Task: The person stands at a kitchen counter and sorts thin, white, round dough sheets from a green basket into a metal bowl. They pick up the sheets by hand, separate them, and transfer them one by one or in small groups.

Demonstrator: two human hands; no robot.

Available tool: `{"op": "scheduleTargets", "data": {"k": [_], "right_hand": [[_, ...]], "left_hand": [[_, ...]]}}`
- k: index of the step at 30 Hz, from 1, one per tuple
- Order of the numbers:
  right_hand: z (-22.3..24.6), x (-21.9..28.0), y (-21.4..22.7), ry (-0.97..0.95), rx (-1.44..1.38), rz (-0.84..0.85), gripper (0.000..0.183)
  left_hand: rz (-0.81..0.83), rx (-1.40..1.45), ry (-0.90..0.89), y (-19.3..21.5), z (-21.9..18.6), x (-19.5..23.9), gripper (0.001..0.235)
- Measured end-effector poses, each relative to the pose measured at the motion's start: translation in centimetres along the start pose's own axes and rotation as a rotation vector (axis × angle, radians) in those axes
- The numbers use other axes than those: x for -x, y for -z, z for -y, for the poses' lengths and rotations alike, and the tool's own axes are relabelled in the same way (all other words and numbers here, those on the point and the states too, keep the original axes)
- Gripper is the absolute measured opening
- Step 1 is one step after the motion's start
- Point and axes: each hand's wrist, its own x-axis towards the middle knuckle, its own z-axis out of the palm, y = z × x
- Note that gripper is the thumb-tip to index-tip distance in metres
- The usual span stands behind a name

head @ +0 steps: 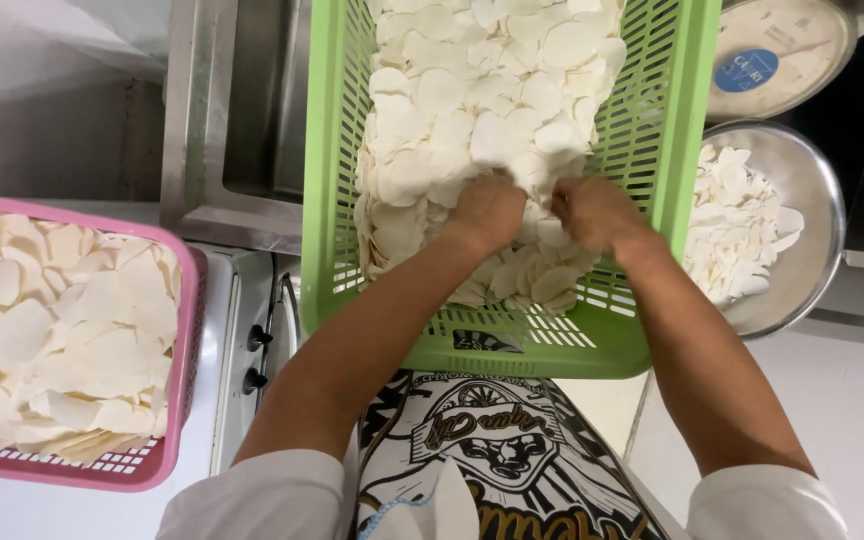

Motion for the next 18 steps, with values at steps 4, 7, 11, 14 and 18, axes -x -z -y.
{"op": "scheduleTargets", "data": {"k": [4,7,11,14,18], "right_hand": [[-3.7,-3.6,-6.3,0.018,0.308,0.014,0.029],[-4.8,-4.7,-8.5,-0.021,0.344,0.044,0.038],[-3.1,-3.1,-4.3,0.02,-0.048,0.135,0.04],[-0.2,-0.8,1.0,0.062,-0.466,0.068,0.03],[1.7,-0.2,4.9,0.015,-0.893,-0.298,0.046]], "left_hand": [[0.086,-0.086,-0.122,1.9,0.1,0.5,0.01],[0.198,0.246,-0.097,4.2,0.3,1.0,0.009],[0.046,0.681,0.1,9.1,0.8,1.4,0.05],[-0.048,0.823,0.168,12.9,-0.5,2.2,0.046],[-0.187,1.122,0.174,14.8,-0.5,1.7,0.035]]}}
